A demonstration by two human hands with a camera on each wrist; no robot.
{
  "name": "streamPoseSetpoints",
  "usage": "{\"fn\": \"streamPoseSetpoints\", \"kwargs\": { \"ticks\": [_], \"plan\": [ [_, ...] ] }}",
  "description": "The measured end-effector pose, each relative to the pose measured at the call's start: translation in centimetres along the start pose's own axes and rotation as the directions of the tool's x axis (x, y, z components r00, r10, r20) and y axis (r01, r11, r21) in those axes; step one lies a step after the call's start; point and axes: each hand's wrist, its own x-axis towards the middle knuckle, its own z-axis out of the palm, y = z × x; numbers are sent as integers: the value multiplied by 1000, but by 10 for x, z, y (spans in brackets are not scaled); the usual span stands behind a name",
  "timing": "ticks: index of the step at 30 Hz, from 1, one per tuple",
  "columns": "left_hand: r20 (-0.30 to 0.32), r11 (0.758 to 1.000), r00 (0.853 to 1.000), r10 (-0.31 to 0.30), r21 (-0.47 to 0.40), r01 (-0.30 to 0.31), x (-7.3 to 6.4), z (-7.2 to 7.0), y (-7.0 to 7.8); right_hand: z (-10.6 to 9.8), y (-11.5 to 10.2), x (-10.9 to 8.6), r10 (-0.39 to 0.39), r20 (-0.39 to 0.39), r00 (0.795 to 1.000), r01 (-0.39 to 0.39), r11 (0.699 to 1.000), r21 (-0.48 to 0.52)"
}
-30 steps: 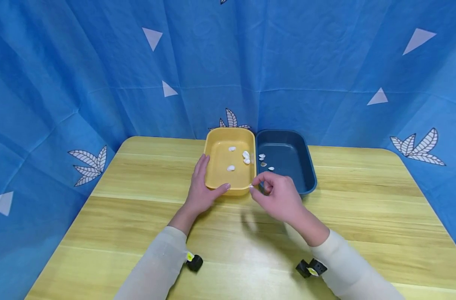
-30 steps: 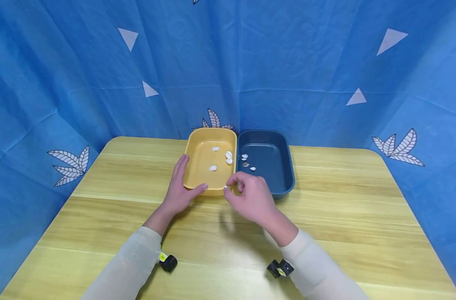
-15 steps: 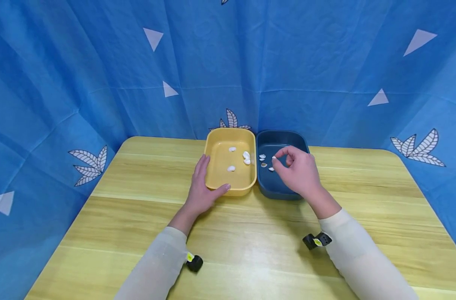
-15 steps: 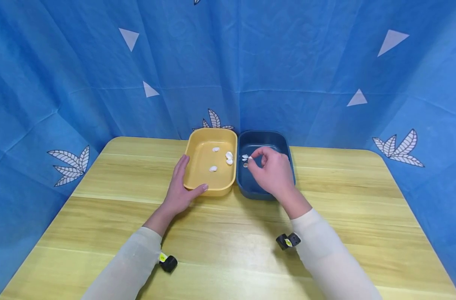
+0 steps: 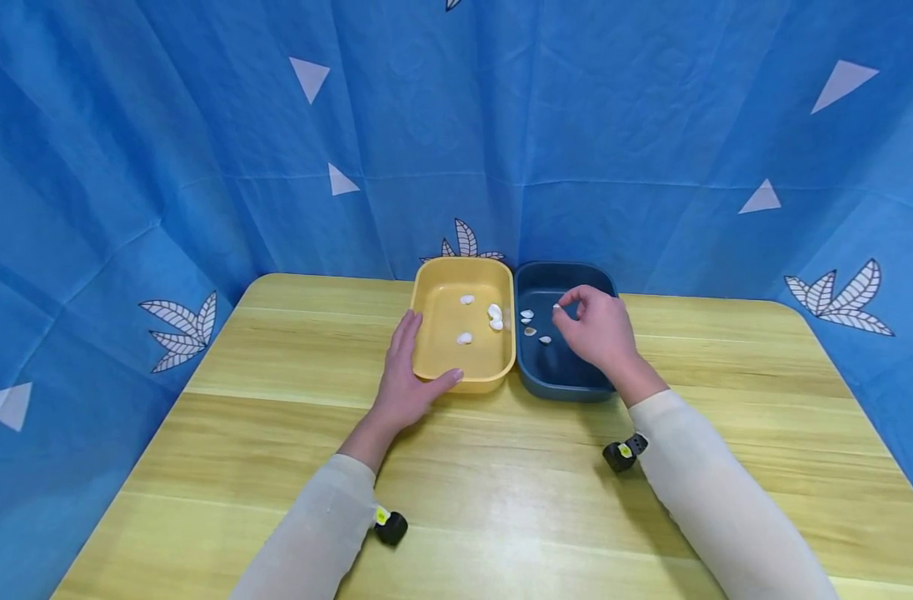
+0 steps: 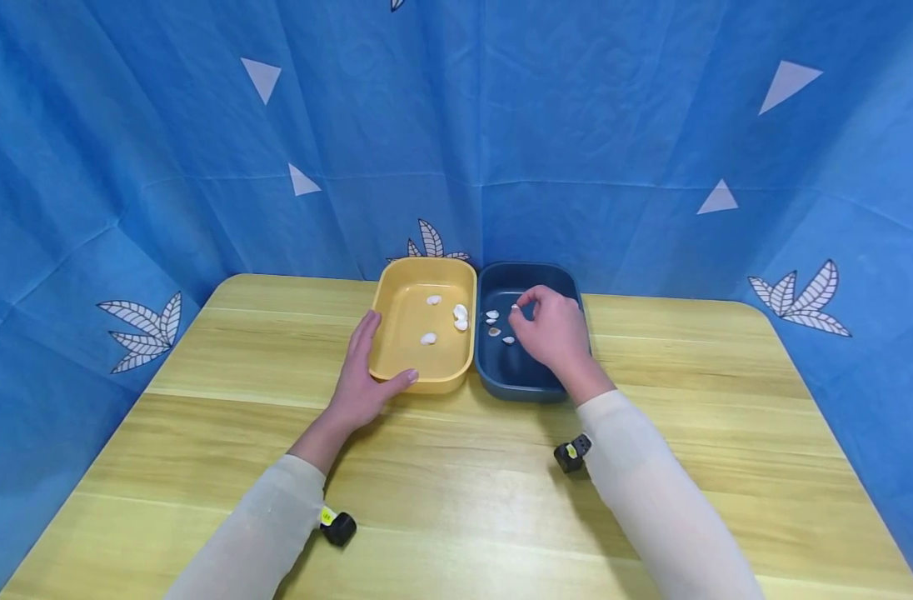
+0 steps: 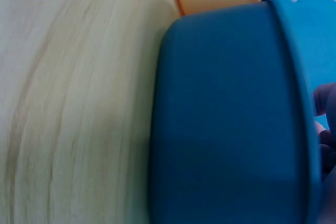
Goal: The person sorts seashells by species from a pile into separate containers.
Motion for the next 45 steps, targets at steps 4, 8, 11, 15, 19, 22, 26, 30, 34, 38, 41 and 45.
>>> {"fn": "streamPoseSetpoints", "kwargs": {
  "ticks": [4, 8, 11, 15, 19, 22, 26, 30, 34, 38, 41, 45],
  "plan": [
    [2, 1000, 1000, -4, 1, 4, 0, 0, 1, 6, 5, 5, 19, 23, 1000, -19, 999, -35],
    [5, 1000, 1000, -7, 4, 7, 0, -1, 1, 12, 9, 10, 46, 44, 998, -44, 998, -53],
    [6, 1000, 1000, -4, 7, 4, 0, -1, 1, 15, 11, 13, 69, 61, 996, -65, 996, -53],
    [9, 1000, 1000, -7, 9, 6, -1, -1, 1, 18, 12, 15, 98, 87, 991, -93, 994, -64],
    [10, 1000, 1000, -3, 9, 3, 0, 0, 1, 20, 11, 17, 117, 108, 987, -110, 991, -72],
    [6, 1000, 1000, 7, 4, -7, 0, 0, 1, 23, 11, 19, 130, 113, 985, -122, 990, -77],
    [1, 1000, 1000, 15, 4, -15, 1, 0, 0, 26, 12, 22, 156, 123, 980, -146, 986, -86],
    [5, 1000, 1000, 12, 14, -12, 1, 0, 0, 27, 12, 22, 169, 128, 977, -159, 984, -84],
    [3, 1000, 1000, 10, 15, -10, 0, -1, 2, 23, 10, 17, 154, 108, 982, -146, 986, -76],
    [-1, 1000, 1000, -5, 13, 5, 0, -1, 4, 18, 10, 9, 138, 80, 987, -134, 990, -49],
    [-6, 1000, 1000, -18, 4, 18, 1, -2, 4, 12, 9, 2, 127, 46, 991, -126, 992, -18],
    [-21, 1000, 999, -28, -8, 28, 2, -3, 6, 1, 8, -7, 121, -11, 993, -121, 992, 27]
  ]
}}
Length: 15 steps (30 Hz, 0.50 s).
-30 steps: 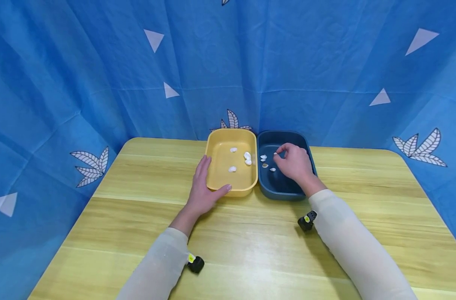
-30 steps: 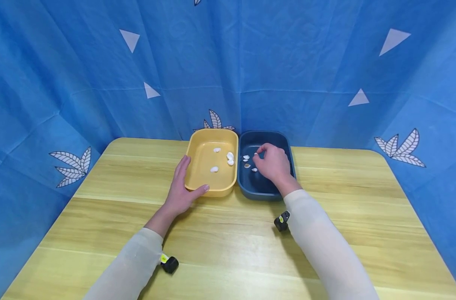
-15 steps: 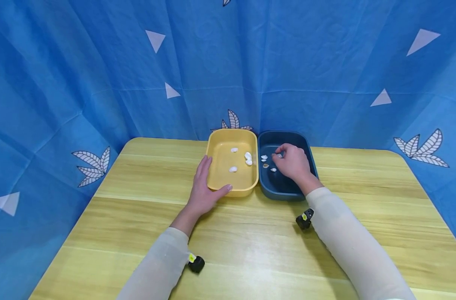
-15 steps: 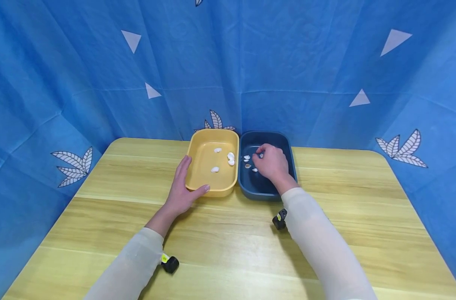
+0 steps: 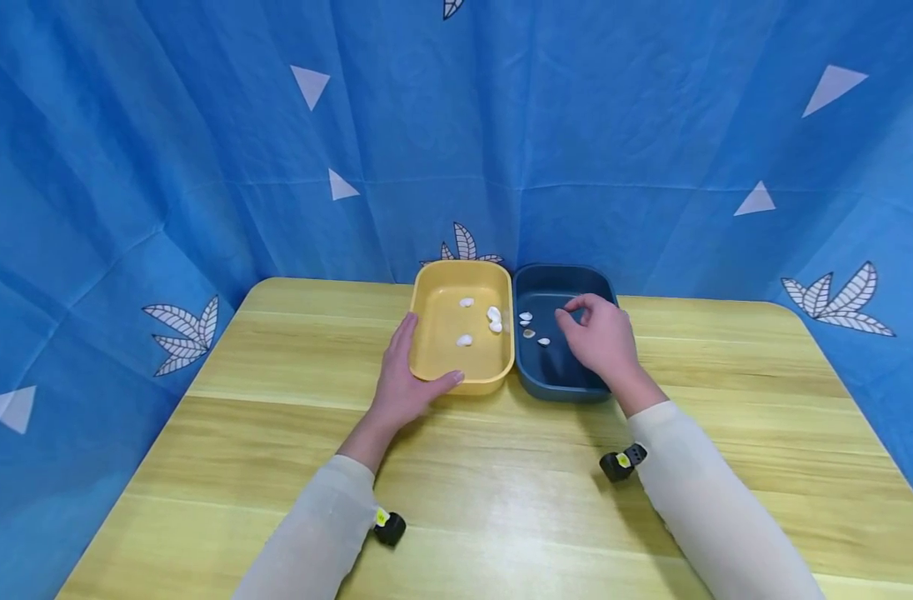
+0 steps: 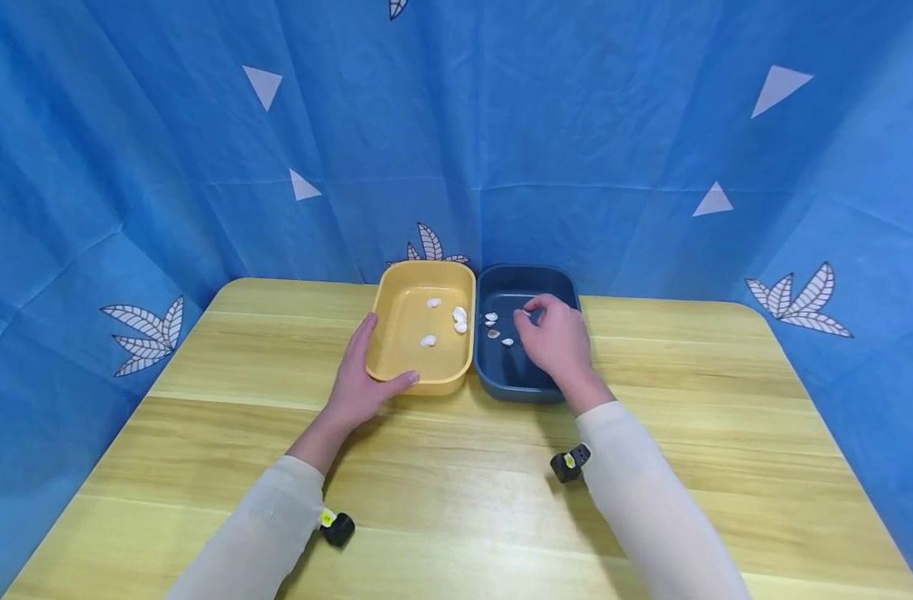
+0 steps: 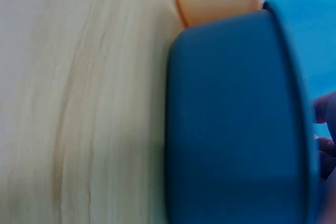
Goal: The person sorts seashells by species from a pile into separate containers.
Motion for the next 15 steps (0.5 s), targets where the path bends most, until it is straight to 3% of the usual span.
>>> {"fn": "streamPoseSetpoints", "kwargs": {
  "ticks": [4, 10, 13, 15],
  "plan": [
    [-6, 1000, 1000, -28, -4, 28, 3, -1, 4, -14, 0, -7, 12, -49, 999, -11, 1000, 26],
    [36, 999, 998, -53, 5, 53, 4, -4, 11, -29, 2, -17, 11, -116, 993, -15, 999, -39],
    [45, 996, 999, -29, 81, 26, 4, -9, 19, -34, 1, -22, -11, -118, 993, -2, 994, -111],
    [36, 984, 999, 14, 175, -20, 4, -14, 27, -38, -1, -26, -41, -112, 993, 23, 986, -165]
  ]
}}
